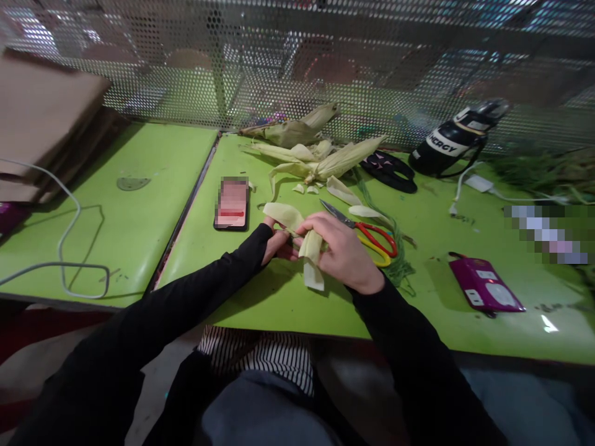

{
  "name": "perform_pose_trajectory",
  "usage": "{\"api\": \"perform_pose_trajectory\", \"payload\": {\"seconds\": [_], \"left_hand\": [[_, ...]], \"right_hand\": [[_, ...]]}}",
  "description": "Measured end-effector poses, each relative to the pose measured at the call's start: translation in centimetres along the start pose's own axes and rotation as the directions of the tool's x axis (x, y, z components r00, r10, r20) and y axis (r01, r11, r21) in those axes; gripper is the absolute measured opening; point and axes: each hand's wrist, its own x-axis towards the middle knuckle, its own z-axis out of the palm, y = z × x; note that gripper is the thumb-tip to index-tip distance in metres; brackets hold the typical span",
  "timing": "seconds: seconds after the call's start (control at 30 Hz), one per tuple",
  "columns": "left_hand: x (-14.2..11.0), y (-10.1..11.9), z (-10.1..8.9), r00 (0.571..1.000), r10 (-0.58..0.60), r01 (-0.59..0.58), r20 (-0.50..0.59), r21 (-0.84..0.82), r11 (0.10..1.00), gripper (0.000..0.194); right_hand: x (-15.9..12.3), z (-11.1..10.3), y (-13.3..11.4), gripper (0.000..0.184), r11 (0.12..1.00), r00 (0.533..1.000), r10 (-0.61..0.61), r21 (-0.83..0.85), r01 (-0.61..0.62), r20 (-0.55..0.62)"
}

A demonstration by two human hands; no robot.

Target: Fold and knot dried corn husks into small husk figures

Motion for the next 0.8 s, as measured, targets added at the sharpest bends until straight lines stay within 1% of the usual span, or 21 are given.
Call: {"api": "perform_pose_trajectory", "payload": {"seconds": [0.1,0.17,0.23,0.27,0.33,0.37,0.4,0.43,0.5,0.57,0.6,0.63,0.67,0.7,0.77,0.8], "left_hand": [[0.1,-0.1,0.0,0.999,0.029,-0.031,-0.035,-0.042,0.999,0.021],[0.5,-0.5,0.0,1.0,-0.005,0.004,-0.029,-0.056,0.998,0.017],[0.9,-1.2,0.0,0.998,-0.053,0.051,-0.029,-0.055,0.997,0.016],[1.0,-1.6,-0.1,0.998,-0.052,0.05,-0.032,-0.054,0.997,0.018],[1.2,-2.5,-0.2,0.998,0.062,-0.062,0.009,-0.029,0.998,0.023],[1.2,-2.8,-0.4,0.99,0.136,-0.136,0.043,-0.005,0.991,0.025],[1.1,-3.1,-0.5,0.975,0.207,-0.209,0.075,0.026,0.977,0.027],[1.1,-3.3,-0.7,0.959,0.266,-0.273,0.099,0.066,0.96,0.028],[1.0,-3.4,-1.0,0.932,0.347,-0.36,0.107,0.151,0.921,0.028],[1.0,-3.1,-1.3,0.921,0.379,-0.39,0.094,0.22,0.894,0.025],[1.0,-2.9,-1.4,0.922,0.376,-0.386,0.087,0.234,0.892,0.024],[1.0,-2.7,-1.5,0.927,0.366,-0.375,0.083,0.234,0.897,0.022],[1.0,-2.6,-1.6,0.933,0.347,-0.359,0.089,0.225,0.906,0.021],[1.0,-2.4,-1.6,0.94,0.325,-0.341,0.105,0.213,0.916,0.021],[1.0,-2.3,-1.6,0.948,0.288,-0.309,0.139,0.173,0.935,0.022],[1.0,-2.3,-1.5,0.948,0.278,-0.301,0.155,0.146,0.943,0.024]], "right_hand": [[0.2,0.0,0.0,0.008,1.0,0.999,-0.012,0.024,0.011,0.053],[0.3,0.1,0.0,0.008,0.999,0.999,0.006,0.031,-0.008,0.054],[0.3,0.4,-0.1,0.01,0.997,0.997,0.077,0.007,-0.077,0.018],[0.3,0.5,-0.1,0.011,0.992,0.992,0.128,-0.013,-0.128,-0.001],[0.3,0.8,-0.2,0.008,0.972,0.973,0.231,-0.051,-0.231,-0.013],[0.4,0.9,-0.3,0.005,0.96,0.962,0.273,-0.06,-0.273,-0.005],[0.4,1.0,-0.4,0.008,0.949,0.951,0.31,-0.062,-0.308,0.013],[0.5,1.0,-0.6,0.018,0.94,0.94,0.34,-0.057,-0.338,0.041],[0.5,0.8,-0.7,0.041,0.926,0.918,0.376,-0.046,-0.374,0.126],[0.4,0.3,-0.7,0.064,0.928,0.903,0.37,-0.036,-0.371,0.219],[0.4,0.1,-0.7,0.072,0.935,0.901,0.347,-0.022,-0.353,0.26],[0.3,-0.2,-0.5,0.075,0.945,0.903,0.313,0.001,-0.328,0.293],[0.2,-0.4,-0.4,0.073,0.954,0.909,0.274,0.03,-0.298,0.314],[0.2,-0.6,-0.3,0.067,0.962,0.918,0.235,0.061,-0.267,0.319],[0.1,-0.6,0.0,0.051,0.969,0.942,0.183,0.109,-0.221,0.282],[0.2,-0.5,0.1,0.045,0.969,0.953,0.181,0.125,-0.215,0.242]]}}
